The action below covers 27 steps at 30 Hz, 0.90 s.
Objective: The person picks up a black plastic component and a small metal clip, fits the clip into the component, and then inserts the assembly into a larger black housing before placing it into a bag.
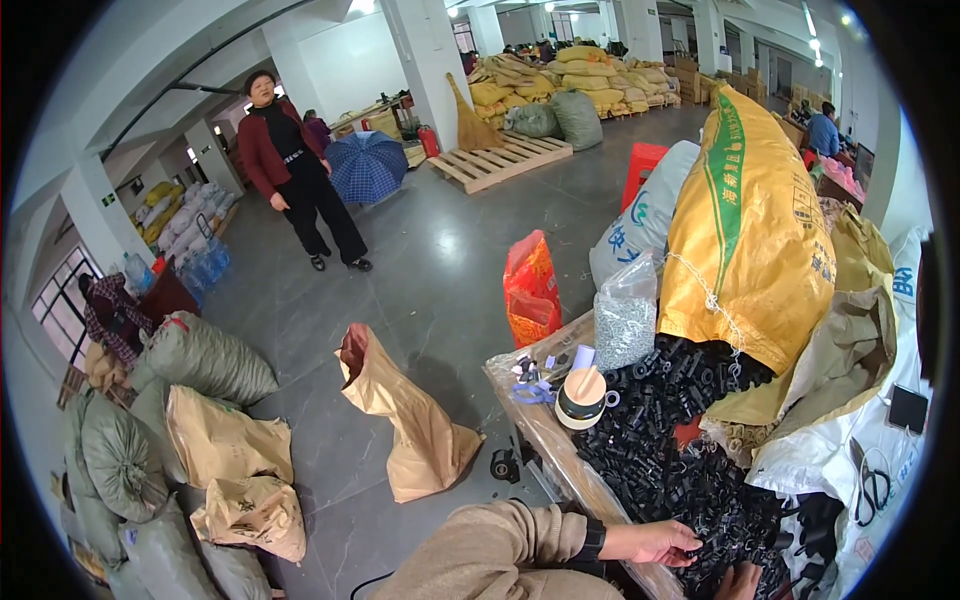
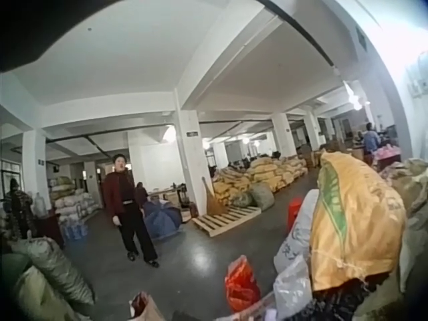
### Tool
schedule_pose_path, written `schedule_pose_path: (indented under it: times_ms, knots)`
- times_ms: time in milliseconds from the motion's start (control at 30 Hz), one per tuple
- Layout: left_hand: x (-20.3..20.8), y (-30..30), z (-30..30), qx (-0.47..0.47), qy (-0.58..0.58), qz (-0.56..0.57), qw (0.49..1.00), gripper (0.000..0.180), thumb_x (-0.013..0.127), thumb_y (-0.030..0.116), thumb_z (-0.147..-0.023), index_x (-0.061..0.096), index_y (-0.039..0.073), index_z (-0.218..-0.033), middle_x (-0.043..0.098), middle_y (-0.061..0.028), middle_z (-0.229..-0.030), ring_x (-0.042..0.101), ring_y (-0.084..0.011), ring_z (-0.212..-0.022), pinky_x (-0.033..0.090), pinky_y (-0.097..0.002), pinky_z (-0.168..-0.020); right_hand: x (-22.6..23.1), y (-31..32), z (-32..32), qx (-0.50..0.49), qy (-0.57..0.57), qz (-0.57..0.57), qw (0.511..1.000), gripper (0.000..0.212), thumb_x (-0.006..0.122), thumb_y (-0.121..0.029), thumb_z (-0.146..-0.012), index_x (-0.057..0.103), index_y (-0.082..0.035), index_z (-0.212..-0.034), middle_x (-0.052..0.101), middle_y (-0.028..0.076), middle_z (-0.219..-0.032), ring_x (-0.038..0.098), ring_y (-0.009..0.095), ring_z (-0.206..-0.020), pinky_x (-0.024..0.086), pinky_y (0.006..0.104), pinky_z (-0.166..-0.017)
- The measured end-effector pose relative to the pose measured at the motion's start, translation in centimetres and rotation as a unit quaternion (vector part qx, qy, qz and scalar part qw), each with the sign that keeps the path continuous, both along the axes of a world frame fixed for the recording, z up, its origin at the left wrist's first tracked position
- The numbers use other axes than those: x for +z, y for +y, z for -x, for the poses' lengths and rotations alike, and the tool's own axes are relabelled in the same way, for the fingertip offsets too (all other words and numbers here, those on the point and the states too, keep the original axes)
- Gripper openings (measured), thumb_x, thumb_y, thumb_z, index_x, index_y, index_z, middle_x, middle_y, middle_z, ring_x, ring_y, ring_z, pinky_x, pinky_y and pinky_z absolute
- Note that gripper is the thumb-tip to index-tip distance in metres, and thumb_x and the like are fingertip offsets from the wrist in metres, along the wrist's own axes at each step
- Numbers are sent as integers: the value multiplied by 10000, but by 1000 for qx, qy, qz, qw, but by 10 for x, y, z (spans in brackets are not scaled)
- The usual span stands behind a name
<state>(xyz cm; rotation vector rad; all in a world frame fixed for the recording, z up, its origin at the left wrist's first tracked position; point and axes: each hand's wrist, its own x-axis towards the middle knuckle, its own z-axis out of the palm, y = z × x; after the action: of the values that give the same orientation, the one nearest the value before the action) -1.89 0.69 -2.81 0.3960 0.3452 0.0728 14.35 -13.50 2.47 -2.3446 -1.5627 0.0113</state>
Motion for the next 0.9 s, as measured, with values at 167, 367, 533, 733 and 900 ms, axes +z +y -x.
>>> schedule_pose_path:
  times_ms: [167,367,533,733,900]
  knots:
    - [-2,-5,9,12,9,-11,1000,132,588,188,-788,534,70,-806,577,-18,-762,570,-102,-689,489,-208,-638,-25,-23,-13,-33,-114,2,993,221,509,-222,-813,563,-41,-927,558,138,-866,533,283,-821,430,359,-694]
    - [0,-6,3,30,4,1,1000,147,592,147,-777,536,26,-839,587,-72,-785,570,-142,-683,486,-241,-633,-63,-7,-29,-21,66,-83,994,285,512,-23,-732,502,31,-1012,536,195,-990,519,336,-917,410,367,-795]
    - [16,10,23,35,55,-59,996,119,534,129,-813,536,21,-861,590,-105,-873,570,-135,-716,484,-236,-639,-28,8,-16,-27,115,-146,982,86,549,-24,-723,522,-14,-804,521,161,-728,524,329,-692,421,352,-602]
    - [15,14,20,15,78,-16,997,172,516,132,-827,532,4,-942,587,-120,-903,586,-150,-752,504,-233,-652,-34,-13,-21,-86,63,-116,987,75,561,-30,-704,531,-35,-773,508,123,-703,497,308,-661,400,365,-579]
    - [15,17,27,54,76,-18,995,190,513,137,-829,526,-7,-952,583,-143,-918,593,-170,-754,513,-244,-656,-21,7,-11,-35,12,-141,989,113,577,-20,-684,539,-32,-789,522,97,-750,503,270,-707,392,339,-633]
